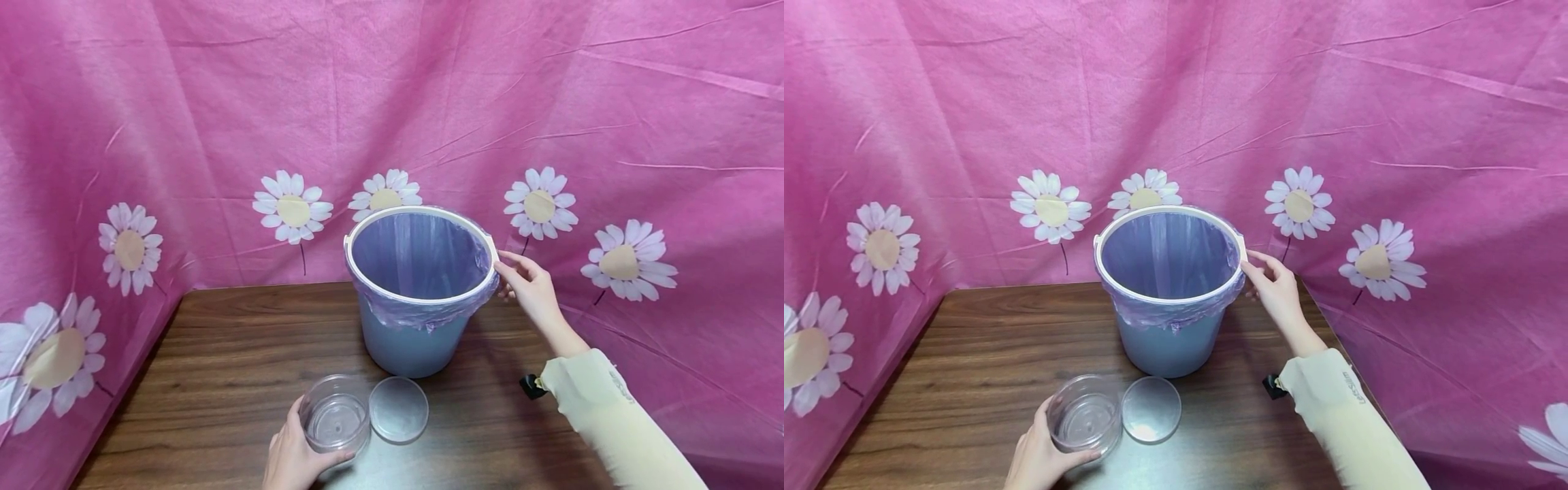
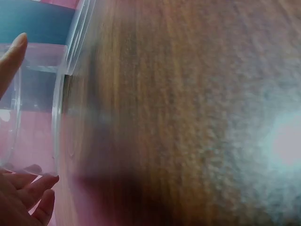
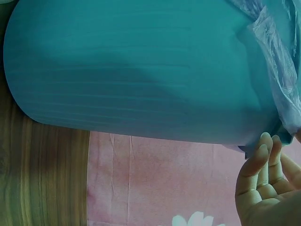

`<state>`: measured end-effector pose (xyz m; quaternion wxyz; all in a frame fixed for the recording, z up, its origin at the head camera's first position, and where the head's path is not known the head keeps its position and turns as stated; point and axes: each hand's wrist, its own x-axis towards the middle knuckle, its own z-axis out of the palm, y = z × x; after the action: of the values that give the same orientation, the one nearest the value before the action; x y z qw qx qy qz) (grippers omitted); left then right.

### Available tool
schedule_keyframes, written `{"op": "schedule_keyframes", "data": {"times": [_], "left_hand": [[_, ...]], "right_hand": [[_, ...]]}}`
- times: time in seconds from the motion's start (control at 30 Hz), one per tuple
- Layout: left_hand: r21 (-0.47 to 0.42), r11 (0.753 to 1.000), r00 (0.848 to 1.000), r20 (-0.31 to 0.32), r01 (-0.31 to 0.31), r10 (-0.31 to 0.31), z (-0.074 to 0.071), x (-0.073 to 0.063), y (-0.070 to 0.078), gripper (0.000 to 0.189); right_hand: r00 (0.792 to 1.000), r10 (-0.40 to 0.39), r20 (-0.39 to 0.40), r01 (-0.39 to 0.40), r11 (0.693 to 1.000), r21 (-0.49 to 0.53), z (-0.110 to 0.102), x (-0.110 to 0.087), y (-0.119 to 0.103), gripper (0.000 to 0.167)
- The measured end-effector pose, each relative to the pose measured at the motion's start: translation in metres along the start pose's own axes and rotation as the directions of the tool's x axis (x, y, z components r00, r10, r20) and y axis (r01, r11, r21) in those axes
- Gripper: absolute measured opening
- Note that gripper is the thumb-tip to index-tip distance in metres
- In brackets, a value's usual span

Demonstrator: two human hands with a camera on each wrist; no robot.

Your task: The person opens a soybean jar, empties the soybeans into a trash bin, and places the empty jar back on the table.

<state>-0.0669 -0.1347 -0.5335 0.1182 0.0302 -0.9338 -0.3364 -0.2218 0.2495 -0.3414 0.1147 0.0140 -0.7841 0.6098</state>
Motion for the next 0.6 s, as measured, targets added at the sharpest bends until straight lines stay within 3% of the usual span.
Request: {"op": "schedule_keyframes", "data": {"times": [0.23,0.6], "left_hand": [[-0.008,1.0,1.0,-0.014,-0.004,0.004,0.001,-0.006,-0.006,0.127],[0.037,0.999,0.996,0.087,0.024,-0.027,-0.005,-0.004,-0.01,0.143]], "right_hand": [[0.997,-0.065,-0.033,0.063,0.997,-0.041,-0.001,-0.007,0.003,0.047],[0.966,-0.179,-0.184,0.136,0.964,-0.228,0.005,-0.023,0.002,0.043]]}}
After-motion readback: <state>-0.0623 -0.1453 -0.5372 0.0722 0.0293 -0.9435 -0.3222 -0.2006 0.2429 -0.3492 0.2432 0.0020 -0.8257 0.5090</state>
